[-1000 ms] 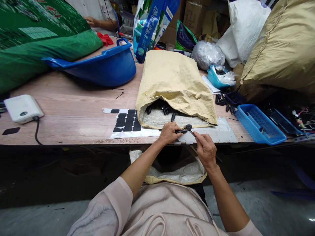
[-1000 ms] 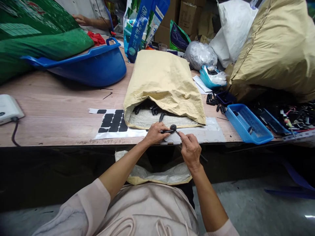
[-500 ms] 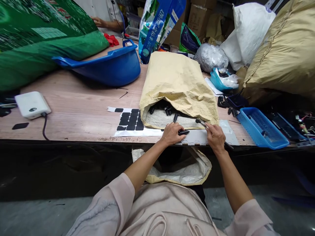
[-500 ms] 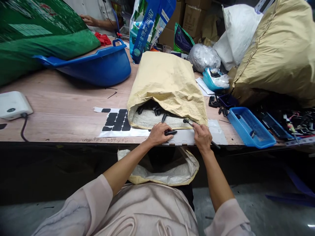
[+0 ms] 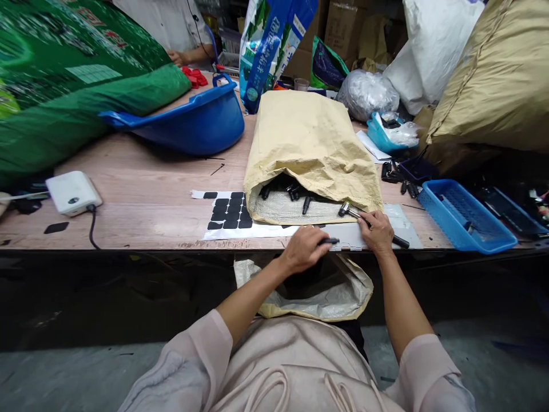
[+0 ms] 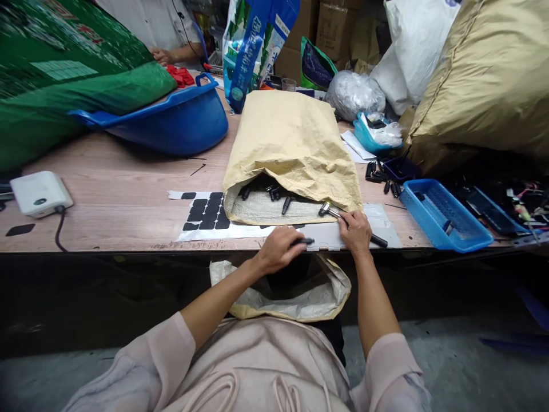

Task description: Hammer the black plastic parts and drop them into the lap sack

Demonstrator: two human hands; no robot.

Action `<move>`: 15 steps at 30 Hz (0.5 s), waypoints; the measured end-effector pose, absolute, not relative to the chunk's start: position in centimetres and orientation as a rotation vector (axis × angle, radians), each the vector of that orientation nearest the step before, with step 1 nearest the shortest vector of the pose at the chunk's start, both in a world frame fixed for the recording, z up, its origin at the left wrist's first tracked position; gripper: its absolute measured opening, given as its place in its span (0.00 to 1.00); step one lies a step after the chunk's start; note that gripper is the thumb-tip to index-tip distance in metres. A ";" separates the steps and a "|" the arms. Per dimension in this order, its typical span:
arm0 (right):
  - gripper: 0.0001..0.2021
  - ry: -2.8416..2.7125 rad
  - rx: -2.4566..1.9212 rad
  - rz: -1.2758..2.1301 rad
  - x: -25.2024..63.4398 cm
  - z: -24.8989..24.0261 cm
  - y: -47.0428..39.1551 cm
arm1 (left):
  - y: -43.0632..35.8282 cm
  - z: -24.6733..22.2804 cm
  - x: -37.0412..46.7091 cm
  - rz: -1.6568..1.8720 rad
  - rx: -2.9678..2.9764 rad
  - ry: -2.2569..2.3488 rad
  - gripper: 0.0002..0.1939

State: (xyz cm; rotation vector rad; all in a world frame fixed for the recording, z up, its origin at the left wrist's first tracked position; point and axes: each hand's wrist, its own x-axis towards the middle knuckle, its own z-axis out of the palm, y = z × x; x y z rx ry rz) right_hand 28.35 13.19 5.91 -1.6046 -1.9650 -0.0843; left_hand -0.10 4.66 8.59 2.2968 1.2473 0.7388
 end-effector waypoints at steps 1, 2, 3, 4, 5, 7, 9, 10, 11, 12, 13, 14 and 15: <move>0.13 -1.963 -1.606 -0.082 28.3 5.9 13.2 | 3.1 8.3 -0.1 0.698 2.342 1.133 0.16; 0.13 -1.961 -1.608 -0.080 28.3 5.9 13.2 | 1.5 7.7 0.0 0.624 2.373 1.026 0.16; 0.13 -1.960 -1.609 -0.078 28.3 5.8 13.2 | 0.1 7.0 0.0 0.522 2.387 0.953 0.16; 0.13 -1.959 -1.611 -0.078 28.2 5.8 13.2 | -1.0 6.1 0.0 0.412 2.374 0.945 0.15; 0.13 -1.957 -1.615 -0.078 28.2 5.8 13.2 | -1.8 5.1 0.0 0.291 2.336 0.989 0.14; 0.13 -1.951 -1.625 -0.082 28.1 5.8 13.2 | -2.4 3.0 -0.1 0.034 2.196 1.199 0.11; 0.13 -1.951 -1.631 -0.085 28.0 5.8 13.2 | -2.0 1.4 -0.3 -0.206 2.031 1.415 0.11; 0.13 -1.953 -1.630 -0.086 28.0 5.8 13.2 | -1.7 0.9 -0.3 -0.294 1.971 1.486 0.11; 0.13 -1.956 -1.627 -0.086 28.0 5.8 13.2 | -1.4 0.7 -0.4 -0.353 1.935 1.527 0.12; 0.13 -1.959 -1.624 -0.086 28.0 5.8 13.1 | -1.3 0.7 -0.4 -0.383 1.920 1.545 0.13; 0.13 -1.960 -1.621 -0.085 28.0 5.8 13.1 | -1.3 1.0 -0.3 -0.392 1.923 1.546 0.14; 0.13 -1.960 -1.620 -0.084 28.0 5.8 13.1 | -1.4 1.6 -0.2 -0.376 1.940 1.530 0.14; 0.13 -1.961 -1.621 -0.083 28.0 5.8 13.1 | -1.6 2.4 -0.1 -0.333 1.965 1.504 0.13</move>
